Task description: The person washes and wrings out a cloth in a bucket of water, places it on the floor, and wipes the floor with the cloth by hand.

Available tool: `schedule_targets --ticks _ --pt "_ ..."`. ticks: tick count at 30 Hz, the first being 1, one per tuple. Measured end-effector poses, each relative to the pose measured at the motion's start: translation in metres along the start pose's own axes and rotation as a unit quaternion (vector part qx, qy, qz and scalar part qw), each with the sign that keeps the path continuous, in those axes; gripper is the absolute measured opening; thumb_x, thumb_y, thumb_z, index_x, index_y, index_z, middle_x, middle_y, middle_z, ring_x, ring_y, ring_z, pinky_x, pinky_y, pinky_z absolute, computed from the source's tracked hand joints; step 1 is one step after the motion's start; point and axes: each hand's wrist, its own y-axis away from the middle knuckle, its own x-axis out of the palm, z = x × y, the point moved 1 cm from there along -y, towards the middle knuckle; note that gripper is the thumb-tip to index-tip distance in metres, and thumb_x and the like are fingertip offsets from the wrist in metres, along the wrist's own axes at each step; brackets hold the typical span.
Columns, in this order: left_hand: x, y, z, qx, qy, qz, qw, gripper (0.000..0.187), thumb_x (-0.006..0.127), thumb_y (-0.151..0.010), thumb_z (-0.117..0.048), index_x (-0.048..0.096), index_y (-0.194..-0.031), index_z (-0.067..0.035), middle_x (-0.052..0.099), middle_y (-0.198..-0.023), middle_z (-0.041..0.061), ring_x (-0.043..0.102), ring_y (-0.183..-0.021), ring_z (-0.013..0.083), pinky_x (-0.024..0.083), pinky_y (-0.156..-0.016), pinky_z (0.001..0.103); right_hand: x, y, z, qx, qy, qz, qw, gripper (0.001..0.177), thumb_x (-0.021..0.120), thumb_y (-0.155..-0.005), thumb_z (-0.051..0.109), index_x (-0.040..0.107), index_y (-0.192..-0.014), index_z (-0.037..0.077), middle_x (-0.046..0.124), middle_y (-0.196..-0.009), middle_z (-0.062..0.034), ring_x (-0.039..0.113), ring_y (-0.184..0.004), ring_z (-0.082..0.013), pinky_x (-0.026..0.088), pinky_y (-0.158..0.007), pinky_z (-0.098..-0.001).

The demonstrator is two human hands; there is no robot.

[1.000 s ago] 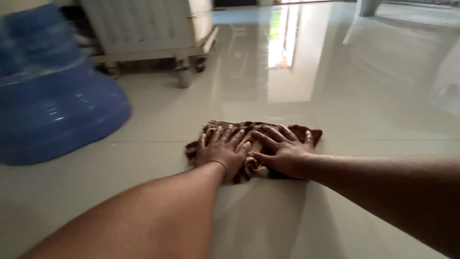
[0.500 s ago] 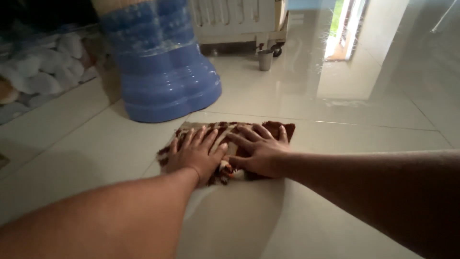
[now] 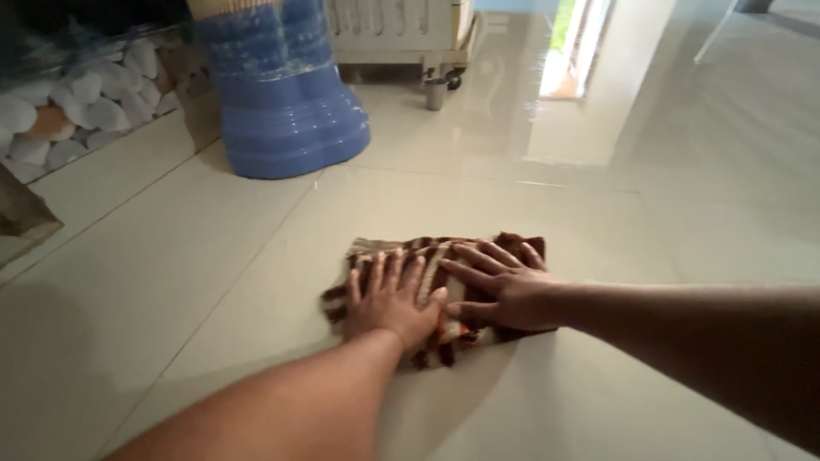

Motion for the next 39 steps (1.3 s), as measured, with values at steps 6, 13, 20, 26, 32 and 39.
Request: schedule_targets --ticks 6,13,20,26,32,39 --pt "-0.046 0.036 -0.028 0.126 0.008 0.099 0.987 0.081 0.02 -0.089 -0.079 0.018 -0.161 -0.042 0.004 -0.173 -0.006 -0.002 -0.16 0.0192 -0.007 -0.127 0.05 0.001 0.029 -0.045 -0.028 -0.047 -0.038 0.998 0.081 0.065 -0.083 0.062 0.041 -0.153 0.027 0.036 -0.161 -0.006 0.028 -0.151 -0.0275 0.027 -0.121 -0.0474" --pt "-0.064 0.058 0.014 0.255 -0.12 0.106 0.954 0.098 0.058 -0.083 -0.074 0.031 -0.157 -0.016 0.024 -0.165 0.01 0.021 -0.153 0.0262 0.025 -0.123 0.042 -0.031 0.099 -0.017 0.042 -0.083 0.002 0.996 0.072 0.09 -0.069 0.045 0.061 -0.13 0.021 0.056 -0.135 -0.0055 0.052 -0.129 -0.0251 0.046 -0.106 -0.0409" --pt "-0.044 0.047 0.014 0.271 -0.11 0.057 0.954 0.035 0.061 -0.087 -0.013 0.063 -0.122 -0.009 0.061 -0.132 0.009 0.059 -0.126 0.0274 0.05 -0.105 0.041 -0.007 0.108 -0.031 0.093 -0.031 -0.035 0.995 0.027 0.072 -0.079 0.009 0.065 -0.105 0.014 0.071 -0.111 -0.0026 0.067 -0.11 -0.0258 0.055 -0.091 -0.0436" --pt "-0.06 0.041 0.006 0.211 -0.039 0.028 0.976 0.032 0.055 -0.087 0.003 0.071 -0.11 -0.013 0.068 -0.122 0.008 0.064 -0.118 0.0293 0.052 -0.1 0.041 -0.02 0.096 -0.026 0.088 -0.031 -0.071 0.993 0.028 0.076 -0.08 0.016 0.066 -0.106 0.017 0.071 -0.103 -0.0056 0.067 -0.103 -0.0287 0.055 -0.088 -0.0446" --pt "-0.048 -0.028 0.037 0.047 0.107 0.051 0.992 0.027 0.061 -0.09 -0.012 0.076 -0.111 -0.021 0.073 -0.12 0.009 0.069 -0.114 0.0295 0.053 -0.099 0.038 -0.036 0.087 -0.054 0.228 -0.243 -0.036 0.942 0.036 0.077 -0.078 0.014 0.07 -0.113 0.012 0.07 -0.094 -0.006 0.071 -0.091 -0.0234 0.058 -0.086 -0.0438" --pt "-0.063 -0.124 0.025 0.216 -0.024 0.048 0.975 0.029 0.08 -0.079 -0.016 0.066 -0.104 -0.013 0.071 -0.117 0.01 0.068 -0.112 0.0282 0.055 -0.095 0.032 -0.084 0.086 -0.077 0.291 -0.493 -0.053 0.818 0.027 0.061 -0.081 0.012 0.069 -0.107 0.007 0.068 -0.097 -0.0087 0.068 -0.092 -0.0213 0.062 -0.085 -0.0389"
